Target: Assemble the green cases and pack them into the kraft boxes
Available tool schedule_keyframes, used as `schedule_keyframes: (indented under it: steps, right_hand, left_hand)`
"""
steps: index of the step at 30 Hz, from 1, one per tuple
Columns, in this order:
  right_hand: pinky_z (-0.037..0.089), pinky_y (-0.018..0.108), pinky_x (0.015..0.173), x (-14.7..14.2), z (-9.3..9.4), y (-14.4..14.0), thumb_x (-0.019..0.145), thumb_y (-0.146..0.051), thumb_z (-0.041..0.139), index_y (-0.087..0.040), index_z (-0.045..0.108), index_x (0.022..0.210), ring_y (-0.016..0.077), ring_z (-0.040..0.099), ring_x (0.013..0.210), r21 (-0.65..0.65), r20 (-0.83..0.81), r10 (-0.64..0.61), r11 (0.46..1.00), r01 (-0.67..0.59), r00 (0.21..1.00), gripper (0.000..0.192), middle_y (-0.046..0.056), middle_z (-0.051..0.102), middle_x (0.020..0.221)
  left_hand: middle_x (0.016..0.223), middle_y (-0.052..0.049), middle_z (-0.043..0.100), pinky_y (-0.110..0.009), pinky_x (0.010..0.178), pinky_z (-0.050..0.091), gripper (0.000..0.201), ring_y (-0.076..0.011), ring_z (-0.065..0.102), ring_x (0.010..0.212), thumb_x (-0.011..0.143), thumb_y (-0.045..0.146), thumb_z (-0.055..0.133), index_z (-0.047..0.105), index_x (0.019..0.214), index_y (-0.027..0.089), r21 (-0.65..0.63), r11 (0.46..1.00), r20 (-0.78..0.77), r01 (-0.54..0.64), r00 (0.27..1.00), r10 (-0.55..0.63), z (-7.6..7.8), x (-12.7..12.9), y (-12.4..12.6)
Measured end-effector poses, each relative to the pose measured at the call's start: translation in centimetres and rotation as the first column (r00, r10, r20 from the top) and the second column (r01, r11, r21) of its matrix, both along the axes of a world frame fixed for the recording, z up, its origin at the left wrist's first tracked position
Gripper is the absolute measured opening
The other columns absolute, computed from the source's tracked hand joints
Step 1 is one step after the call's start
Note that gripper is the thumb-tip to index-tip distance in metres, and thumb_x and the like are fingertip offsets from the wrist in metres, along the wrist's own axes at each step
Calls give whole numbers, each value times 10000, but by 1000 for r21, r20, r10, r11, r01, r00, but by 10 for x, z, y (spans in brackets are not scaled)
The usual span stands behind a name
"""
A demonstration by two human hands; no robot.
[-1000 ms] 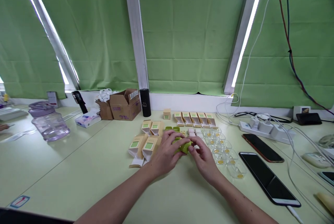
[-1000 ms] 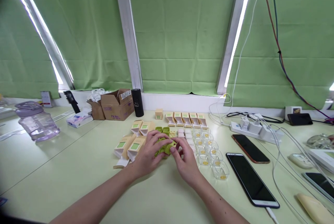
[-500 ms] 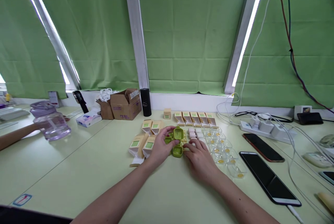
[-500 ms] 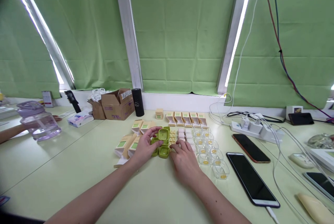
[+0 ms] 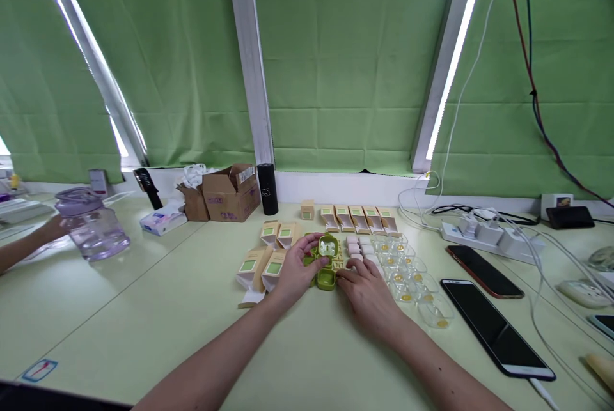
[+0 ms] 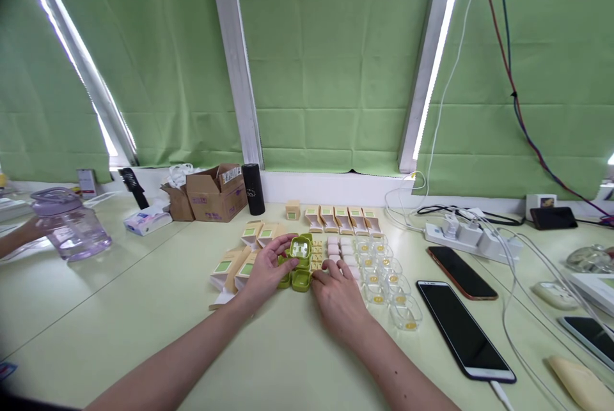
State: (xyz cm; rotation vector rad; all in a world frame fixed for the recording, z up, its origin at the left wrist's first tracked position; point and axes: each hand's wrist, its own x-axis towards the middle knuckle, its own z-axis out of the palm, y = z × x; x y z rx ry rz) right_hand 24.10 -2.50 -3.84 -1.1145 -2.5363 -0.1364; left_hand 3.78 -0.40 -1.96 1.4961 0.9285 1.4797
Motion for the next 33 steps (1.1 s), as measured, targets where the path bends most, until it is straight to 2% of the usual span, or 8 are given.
schedule_keyframes:
  steps: [4, 7, 11, 15, 20, 23, 27, 33]
  right_hand:
    - [414, 447, 1026, 2, 1, 2, 759, 39, 602, -217, 770, 1113, 299, 629, 1203, 22, -102, -13, 1000, 15, 995, 468, 73, 795, 1228]
    - [470, 446, 991, 3, -2, 4, 849, 22, 534, -209, 769, 1091, 269, 703, 1086, 42, -292, -23, 998, 36, 956, 409, 84, 804, 1188]
    - [570, 420, 871, 3, -4, 4, 961, -130, 516, -242, 756, 988, 260, 754, 965, 2, -611, -41, 999, 53, 790, 267, 71, 816, 1088]
    - [600, 389, 772, 3, 0, 1, 949, -245, 582, -255, 734, 894, 256, 758, 851, -106, -794, -110, 993, 41, 598, 163, 54, 805, 927]
    - [604, 358, 730, 0, 4, 0, 972, -416, 640, -231, 727, 1045, 224, 714, 809, -236, -914, -174, 963, -131, 366, 217, 70, 765, 949]
    - [599, 345, 705, -1, 5, 2, 987, -485, 635, -228, 741, 1110, 199, 690, 755, -256, -941, -189, 941, -224, 279, 304, 68, 748, 942]
    - [601, 345, 712, -1, 7, 4, 947, -539, 699, -227, 765, 1060, 189, 688, 723, -293, -949, -246, 918, -266, 195, 338, 48, 736, 868]
    - [541, 291, 555, -3, 8, 8, 828, -638, 801, -199, 730, 864, 159, 600, 598, -338, -937, -348, 871, -356, 40, 446, 10, 645, 687]
  left_hand:
    - [1260, -147, 747, -411, 984, 574, 547, -299, 683, 1224, 768, 321, 881, 682, 1260, 193, 13, 1000, -17, -8, 1000, 8, -1, -1, 1]
    - [1272, -148, 740, -421, 969, 579, 551, -309, 678, 1235, 775, 314, 874, 671, 1274, 199, 9, 999, -53, -38, 998, 39, -1, -2, 1]
    - [1314, -140, 712, -424, 978, 583, 506, -296, 671, 1246, 809, 281, 834, 668, 1282, 206, 22, 997, -109, -76, 991, 78, -3, -2, 0]
    - [1303, -113, 686, -427, 1009, 583, 474, -269, 673, 1220, 814, 257, 826, 684, 1265, 222, 74, 993, -166, -96, 980, 107, -3, -1, -3]
    - [1300, -90, 624, -434, 1056, 564, 441, -247, 668, 1198, 810, 166, 787, 707, 1237, 245, 125, 986, -233, -113, 962, 140, -2, 1, -7]
    - [1296, -82, 600, -452, 1090, 543, 452, -248, 657, 1204, 807, 140, 787, 709, 1236, 256, 132, 986, -275, -104, 952, 137, 1, 2, -11]
    - [1289, -78, 567, -472, 1127, 517, 452, -252, 646, 1208, 804, 104, 790, 717, 1222, 261, 123, 990, -308, -75, 945, 110, 4, 4, -17]
    - [1306, -79, 541, -485, 1141, 515, 456, -256, 634, 1225, 805, 90, 794, 706, 1218, 261, 119, 992, -336, -45, 938, 82, 5, 6, -19]
